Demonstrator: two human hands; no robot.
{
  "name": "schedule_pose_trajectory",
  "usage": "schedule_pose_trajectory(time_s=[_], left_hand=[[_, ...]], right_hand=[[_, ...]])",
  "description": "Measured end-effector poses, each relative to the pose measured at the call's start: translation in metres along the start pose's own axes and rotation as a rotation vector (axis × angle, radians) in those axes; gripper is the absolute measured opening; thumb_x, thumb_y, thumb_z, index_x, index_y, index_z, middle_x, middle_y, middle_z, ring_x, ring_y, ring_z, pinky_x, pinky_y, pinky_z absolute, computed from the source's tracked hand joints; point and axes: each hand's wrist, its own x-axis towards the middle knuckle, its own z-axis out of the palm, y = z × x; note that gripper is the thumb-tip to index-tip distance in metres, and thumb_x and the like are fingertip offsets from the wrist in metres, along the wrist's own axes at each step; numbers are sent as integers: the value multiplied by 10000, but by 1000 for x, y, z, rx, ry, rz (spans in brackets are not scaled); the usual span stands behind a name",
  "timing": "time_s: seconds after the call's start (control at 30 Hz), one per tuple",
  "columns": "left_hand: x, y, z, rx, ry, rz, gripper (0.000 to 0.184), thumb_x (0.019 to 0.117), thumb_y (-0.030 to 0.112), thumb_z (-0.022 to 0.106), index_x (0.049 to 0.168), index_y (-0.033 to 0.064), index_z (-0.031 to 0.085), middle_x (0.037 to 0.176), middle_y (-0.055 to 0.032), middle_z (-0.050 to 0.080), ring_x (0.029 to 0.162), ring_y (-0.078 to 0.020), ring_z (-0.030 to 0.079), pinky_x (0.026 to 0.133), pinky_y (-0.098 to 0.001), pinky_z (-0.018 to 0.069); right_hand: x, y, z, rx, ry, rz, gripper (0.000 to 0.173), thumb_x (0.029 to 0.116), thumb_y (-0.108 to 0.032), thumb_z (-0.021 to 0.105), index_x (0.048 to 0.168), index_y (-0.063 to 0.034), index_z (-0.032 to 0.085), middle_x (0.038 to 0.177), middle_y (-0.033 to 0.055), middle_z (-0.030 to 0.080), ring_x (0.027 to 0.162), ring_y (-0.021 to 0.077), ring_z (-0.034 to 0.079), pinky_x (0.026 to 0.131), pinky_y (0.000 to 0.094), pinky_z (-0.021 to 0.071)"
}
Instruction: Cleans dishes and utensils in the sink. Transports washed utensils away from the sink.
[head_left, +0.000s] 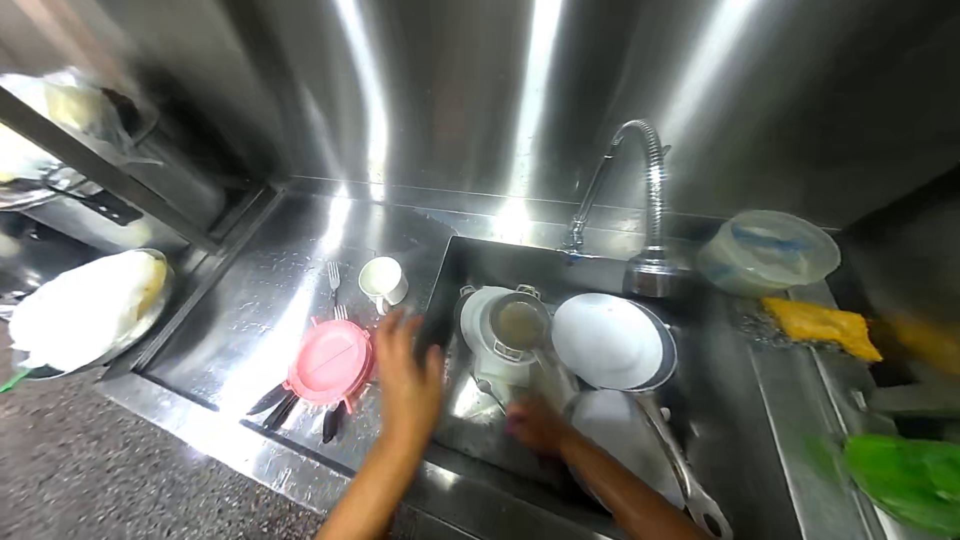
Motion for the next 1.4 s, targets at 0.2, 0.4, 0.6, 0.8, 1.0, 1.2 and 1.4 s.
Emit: schedule_pose_trajectory(time_s=[0.2, 0.4, 0.6, 0.8, 1.0, 1.2, 1.4], left_hand=[[-49, -3, 15, -156, -119, 126, 219, 889, 61, 628, 1063, -26, 728, 1269, -229, 645, 1188, -305, 642, 993, -396, 545], [-62, -24, -10, -130, -222, 38, 169, 868, -47, 606, 974, -57, 738, 1138, -237, 700, 1106, -317, 684, 991, -398, 544], [-58, -28, 8, -226, -410, -217, 261, 926, -9, 600, 1159, -112, 661, 1205, -249, 662, 1090, -285, 681, 967, -379, 559], [-43, -21, 55, -709, -592, -867, 484, 1131, 298, 317, 1430, -52, 465, 1271, -208, 618, 1134, -247, 631, 984, -411, 522], [-20, 5, 57, -946, -575, -832, 260, 1125, 183, 336, 1115, 21, 540, 796, 17, 562, 571, -39, 526, 551, -193, 488], [-38, 47, 36, -815, -655, -412, 197, 1010, 68, 493, 1169, -11, 579, 850, 16, 599, 687, -19, 554, 655, -216, 505], [-50, 53, 15, -545, -713, -225, 363, 1072, 93, 359, 1337, -32, 573, 859, -61, 613, 657, -89, 520, 642, -275, 473]], right_hand=[[89, 1, 42, -283, -185, 280, 490, 955, -226, 659, 1359, 44, 591, 1477, 313, 473, 1305, 493, 518, 1017, 679, 443], [97, 12, 81, -206, -20, 360, 354, 1029, -80, 490, 1350, 31, 590, 1338, 287, 595, 1236, 459, 588, 992, 601, 497], [70, -17, 44, -123, -142, 219, 422, 986, -205, 610, 1374, -43, 584, 1287, 258, 642, 1206, 446, 612, 982, 647, 472], [18, -65, -13, 321, 128, -47, 440, 901, -132, 703, 1290, 30, 574, 1153, 233, 661, 1080, 343, 654, 949, 528, 516], [-46, -78, -45, 480, 920, -333, 395, 871, -142, 730, 1182, 79, 628, 1043, 129, 720, 894, 136, 701, 793, 330, 593], [-47, -85, -31, 56, 1116, -774, 365, 1043, -352, 543, 1140, -14, 639, 1121, 109, 740, 1159, 125, 674, 1083, 299, 484], [-34, -75, -82, -395, 1364, -721, 253, 1004, -158, 499, 952, -43, 719, 984, 115, 756, 1206, 356, 660, 1161, 647, 339]])
